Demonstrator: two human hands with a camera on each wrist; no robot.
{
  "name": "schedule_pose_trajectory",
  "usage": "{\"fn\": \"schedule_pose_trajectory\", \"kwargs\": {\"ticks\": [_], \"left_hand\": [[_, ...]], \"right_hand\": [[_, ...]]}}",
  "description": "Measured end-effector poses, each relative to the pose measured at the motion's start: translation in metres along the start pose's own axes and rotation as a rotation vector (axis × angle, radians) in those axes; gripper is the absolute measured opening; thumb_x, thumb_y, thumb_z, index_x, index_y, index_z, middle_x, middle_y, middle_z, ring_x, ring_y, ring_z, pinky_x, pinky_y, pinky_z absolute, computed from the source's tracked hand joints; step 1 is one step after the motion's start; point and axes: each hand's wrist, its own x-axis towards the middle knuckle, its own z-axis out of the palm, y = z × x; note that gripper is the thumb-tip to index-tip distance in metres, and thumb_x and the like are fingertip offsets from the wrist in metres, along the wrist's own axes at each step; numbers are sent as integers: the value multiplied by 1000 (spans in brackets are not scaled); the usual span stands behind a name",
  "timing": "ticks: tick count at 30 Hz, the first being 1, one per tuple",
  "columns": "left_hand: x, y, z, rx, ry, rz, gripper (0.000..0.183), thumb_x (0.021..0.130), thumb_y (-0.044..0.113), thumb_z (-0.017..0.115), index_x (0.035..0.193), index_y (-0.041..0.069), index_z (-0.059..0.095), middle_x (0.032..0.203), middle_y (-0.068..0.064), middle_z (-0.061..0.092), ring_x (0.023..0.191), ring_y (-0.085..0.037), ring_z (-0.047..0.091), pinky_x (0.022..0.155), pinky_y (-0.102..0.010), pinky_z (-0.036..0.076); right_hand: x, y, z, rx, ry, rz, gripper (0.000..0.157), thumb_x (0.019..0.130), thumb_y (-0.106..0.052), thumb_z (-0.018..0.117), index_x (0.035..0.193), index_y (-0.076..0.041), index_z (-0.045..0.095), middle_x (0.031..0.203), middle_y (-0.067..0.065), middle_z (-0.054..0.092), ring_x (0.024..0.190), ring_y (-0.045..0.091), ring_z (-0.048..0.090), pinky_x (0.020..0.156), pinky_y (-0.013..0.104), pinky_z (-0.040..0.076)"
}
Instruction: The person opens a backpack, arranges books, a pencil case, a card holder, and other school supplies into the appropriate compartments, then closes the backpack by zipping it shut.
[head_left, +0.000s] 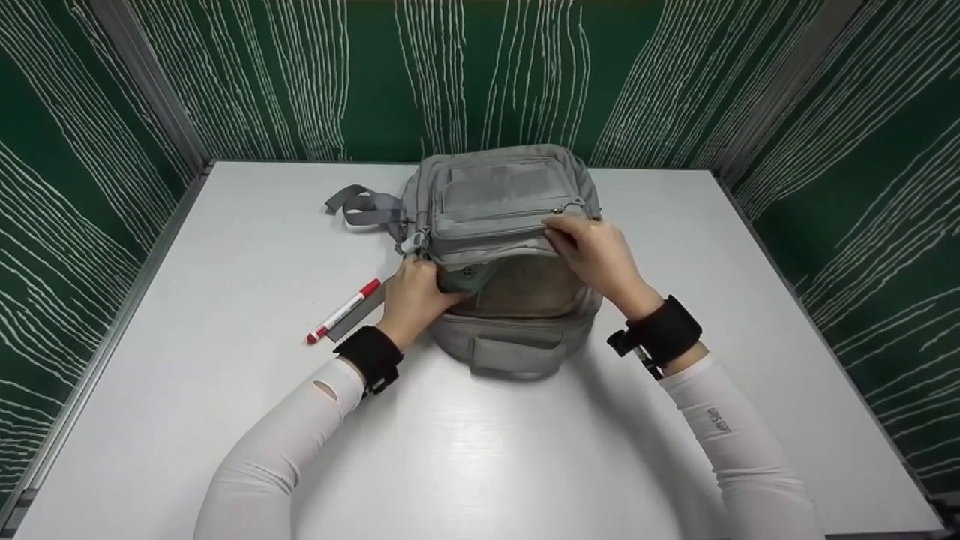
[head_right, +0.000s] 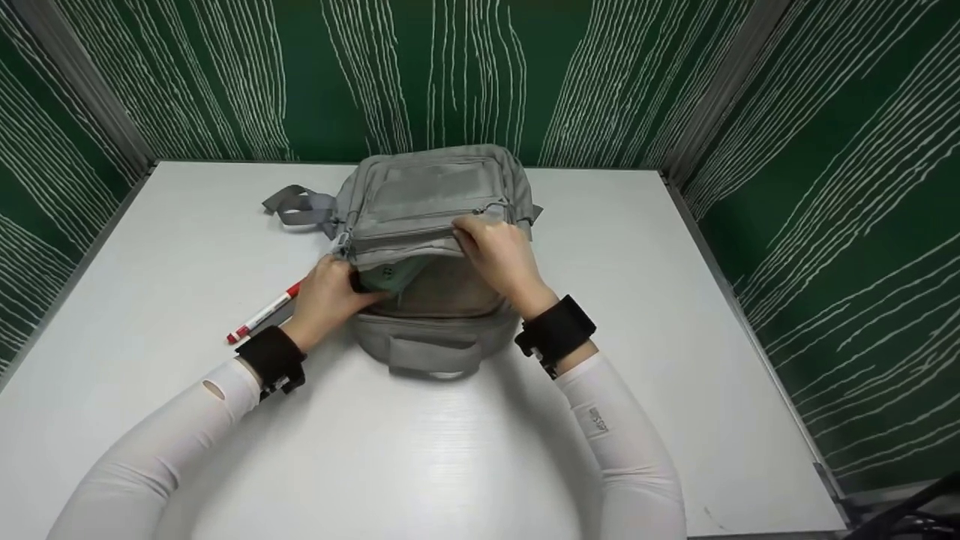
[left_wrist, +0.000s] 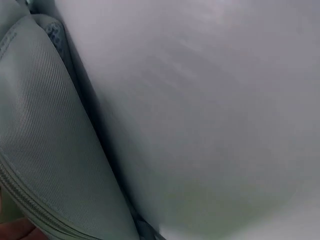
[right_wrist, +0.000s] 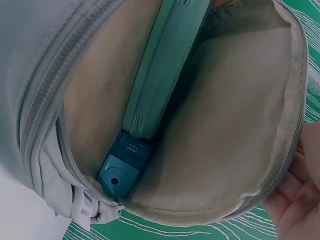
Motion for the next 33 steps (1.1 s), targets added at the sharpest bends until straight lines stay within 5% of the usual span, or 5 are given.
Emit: {"fn": "schedule_pose_trajectory", "kwargs": {"ticks": [9,20,27,33], "left_hand": [[1,-7,-5,-9,-40,25,62,74,48,89,101,-5,73,110,-24,72,106,-38,67,84,-51,61],[0,-25,-29,-101,-81,133,28,88,17,79,112,4,77,117,-13,77,111,-34,70,96,-48,58],[11,-38,-41,-80,-44,127,29,92,15,74,120,6,74,118,-14,77,108,-34,72,92,-48,59],[31,-41,-44,-20,-87,97,38,98,17,68,134,5,66,132,-18,70,117,-37,70,97,-50,58]], "right_hand": [[-1,0,1,17,-18,3,20,100,-13,65,115,-4,76,109,16,79,99,36,76,87,52,60],[-9,4,-1,28,-56,-1,20,100,-12,66,115,-4,76,110,16,79,100,36,76,86,52,60],[-23,7,4,23,-128,-3,22,100,-13,65,118,-5,76,111,16,79,99,33,77,86,50,61],[-38,14,13,28,-164,-37,21,98,-12,67,116,-5,77,110,14,79,101,31,77,89,48,61]]}}
